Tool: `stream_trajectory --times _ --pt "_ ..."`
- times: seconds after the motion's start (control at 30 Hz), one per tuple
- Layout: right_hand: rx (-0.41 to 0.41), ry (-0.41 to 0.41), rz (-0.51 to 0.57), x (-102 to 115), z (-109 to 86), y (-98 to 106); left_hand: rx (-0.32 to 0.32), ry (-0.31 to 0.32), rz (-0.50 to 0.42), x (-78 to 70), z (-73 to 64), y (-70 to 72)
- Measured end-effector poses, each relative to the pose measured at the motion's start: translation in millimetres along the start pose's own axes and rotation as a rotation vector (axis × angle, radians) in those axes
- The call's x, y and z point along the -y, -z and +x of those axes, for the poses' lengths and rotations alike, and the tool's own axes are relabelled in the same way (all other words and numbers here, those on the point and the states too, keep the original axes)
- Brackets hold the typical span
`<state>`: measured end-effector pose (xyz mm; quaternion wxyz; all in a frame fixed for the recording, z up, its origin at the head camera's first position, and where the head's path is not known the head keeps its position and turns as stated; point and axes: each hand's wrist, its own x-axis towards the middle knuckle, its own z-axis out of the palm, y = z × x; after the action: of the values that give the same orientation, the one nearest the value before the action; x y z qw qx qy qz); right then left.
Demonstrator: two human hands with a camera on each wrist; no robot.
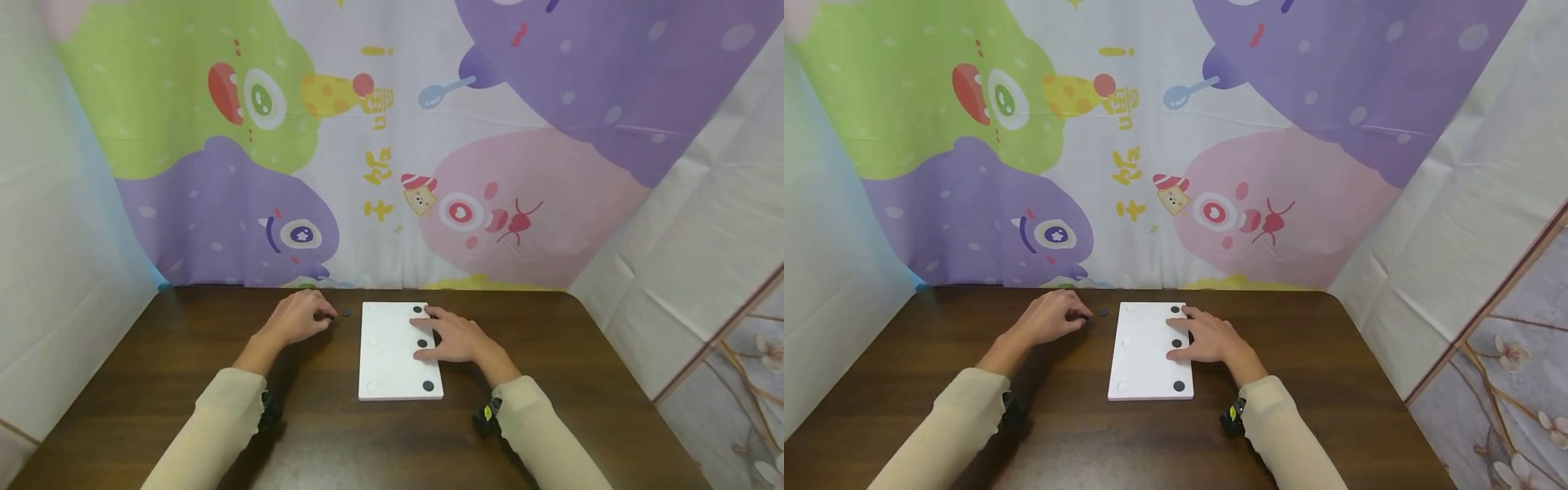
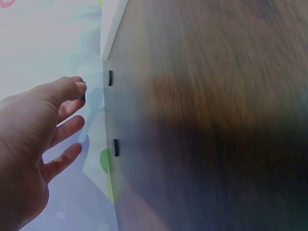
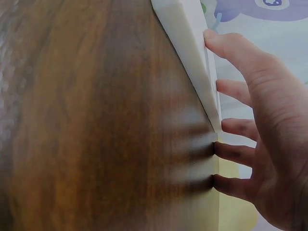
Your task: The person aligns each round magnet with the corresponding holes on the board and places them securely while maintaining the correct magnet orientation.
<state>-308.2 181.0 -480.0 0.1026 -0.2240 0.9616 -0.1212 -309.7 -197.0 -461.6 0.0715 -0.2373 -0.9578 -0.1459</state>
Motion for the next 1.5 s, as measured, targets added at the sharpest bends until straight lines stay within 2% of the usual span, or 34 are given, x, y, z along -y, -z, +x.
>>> stream_trajectory --times 0.27,0.53,0.9,1.23,1.5 --pt "-0.002 -0.004 0.006 0.3 -0.1 -0.4 0.002 0.017 0.002 -8.3 8.0 -4.1" --pt "-0.008 -0.006 0.012 0.7 -1.4 -0.5 -0.011 0.004 0.001 -15.5 14.7 -5.1" --pt "-0.007 -0.01 0.011 0.8 -2.3 -1.1 -0.005 0.028 -0.037 -21.7 29.9 -9.6" --pt "-0.003 -0.001 0.004 -0.6 -1.7 -3.3 0.007 0.072 -0.093 -29.0 34.7 -10.7" --pt "-0.011 -0.004 -0.013 -1.3 -0.1 -2.2 0.019 0.054 -0.085 -31.4 41.8 -15.4"
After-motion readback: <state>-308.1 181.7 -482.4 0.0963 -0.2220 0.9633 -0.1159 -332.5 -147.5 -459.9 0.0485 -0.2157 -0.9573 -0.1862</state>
